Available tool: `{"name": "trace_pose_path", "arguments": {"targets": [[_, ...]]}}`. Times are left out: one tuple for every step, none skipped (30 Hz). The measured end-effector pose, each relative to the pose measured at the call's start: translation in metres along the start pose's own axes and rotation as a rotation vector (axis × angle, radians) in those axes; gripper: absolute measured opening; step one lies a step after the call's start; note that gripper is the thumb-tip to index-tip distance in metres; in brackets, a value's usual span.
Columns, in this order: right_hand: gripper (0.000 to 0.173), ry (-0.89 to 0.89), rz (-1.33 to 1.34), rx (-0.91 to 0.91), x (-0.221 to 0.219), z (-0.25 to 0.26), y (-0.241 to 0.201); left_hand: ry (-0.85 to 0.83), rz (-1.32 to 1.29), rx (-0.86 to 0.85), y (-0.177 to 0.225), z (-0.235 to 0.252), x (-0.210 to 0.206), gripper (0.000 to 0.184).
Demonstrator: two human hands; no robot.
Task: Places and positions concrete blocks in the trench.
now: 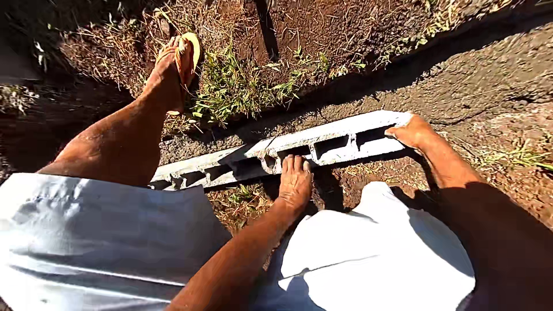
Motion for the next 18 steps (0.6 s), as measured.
{"name": "trace_pose_path", "arguments": {"targets": [[0.055, 0.005, -0.01, 0.002, 0.001, 0.0, -0.001, -0.102, -0.018, -0.014, 0.009, 0.011, -0.007, 0.043], [0.056, 0.016, -0.021, 0.007, 0.002, -0.001, -0.002, -0.156, -0.021, -0.029, 0.012, 0.021, -0.011, 0.044], [0.058, 0.027, -0.033, 0.004, 0.003, -0.005, -0.003, -0.159, -0.01, -0.047, 0.01, 0.029, -0.013, 0.043], [0.06, 0.039, -0.041, 0.001, 0.004, -0.007, -0.003, -0.14, -0.007, -0.067, 0.004, 0.035, -0.013, 0.04], [0.061, 0.049, -0.043, 0.002, 0.005, -0.007, -0.003, -0.121, -0.015, -0.081, -0.004, 0.041, -0.012, 0.04], [0.062, 0.058, -0.047, 0.008, 0.004, -0.007, -0.001, -0.119, -0.027, -0.086, -0.012, 0.042, -0.015, 0.041], [0.061, 0.065, -0.054, 0.018, 0.004, -0.006, 0.001, -0.147, -0.059, -0.075, -0.021, 0.041, -0.02, 0.044], [0.06, 0.066, -0.054, 0.025, 0.003, -0.006, 0.001, -0.194, -0.099, -0.05, -0.029, 0.04, -0.026, 0.046], [0.059, 0.074, -0.058, 0.029, 0.004, -0.005, 0.002, -0.234, -0.121, -0.026, -0.036, 0.04, -0.032, 0.047], [0.059, 0.084, -0.06, 0.031, 0.005, -0.005, 0.002, -0.268, -0.125, -0.017, -0.041, 0.042, -0.036, 0.047], [0.058, 0.094, -0.05, 0.035, 0.004, -0.005, 0.003, -0.284, -0.12, -0.016, -0.043, 0.045, -0.039, 0.044], [0.057, 0.099, -0.029, 0.035, 0.003, -0.006, 0.004, -0.283, -0.109, -0.019, -0.044, 0.047, -0.043, 0.04], [0.057, 0.106, 0.011, 0.038, 0.001, -0.008, 0.003, -0.264, -0.109, -0.016, -0.044, 0.05, -0.046, 0.035], [0.058, 0.107, 0.065, 0.039, -0.001, -0.009, 0.004, -0.243, -0.114, -0.005, -0.043, 0.051, -0.048, 0.033], [0.059, 0.105, 0.121, 0.036, -0.002, -0.01, 0.004, -0.223, -0.12, 0.004, -0.041, 0.052, -0.049, 0.033], [0.061, 0.116, 0.15, 0.035, -0.003, -0.008, 0.004, -0.213, -0.123, 0.017, -0.039, 0.052, -0.05, 0.033], [0.061, 0.131, 0.158, 0.029, -0.006, -0.007, 0.006, -0.214, -0.125, 0.031, -0.037, 0.05, -0.049, 0.034], [0.061, 0.146, 0.162, 0.019, -0.008, -0.007, 0.006, -0.211, -0.13, 0.038, -0.037, 0.048, -0.049, 0.035]]}}
Point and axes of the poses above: each hand's wrist, its own z-axis towards the middle knuckle, its own x-axis out of the back of the hand, y = z × x, the point moved 6 cm from there along z, towards the middle knuckle, and after that the axes turned 15 degrees about -x, right-handed, at the moved point
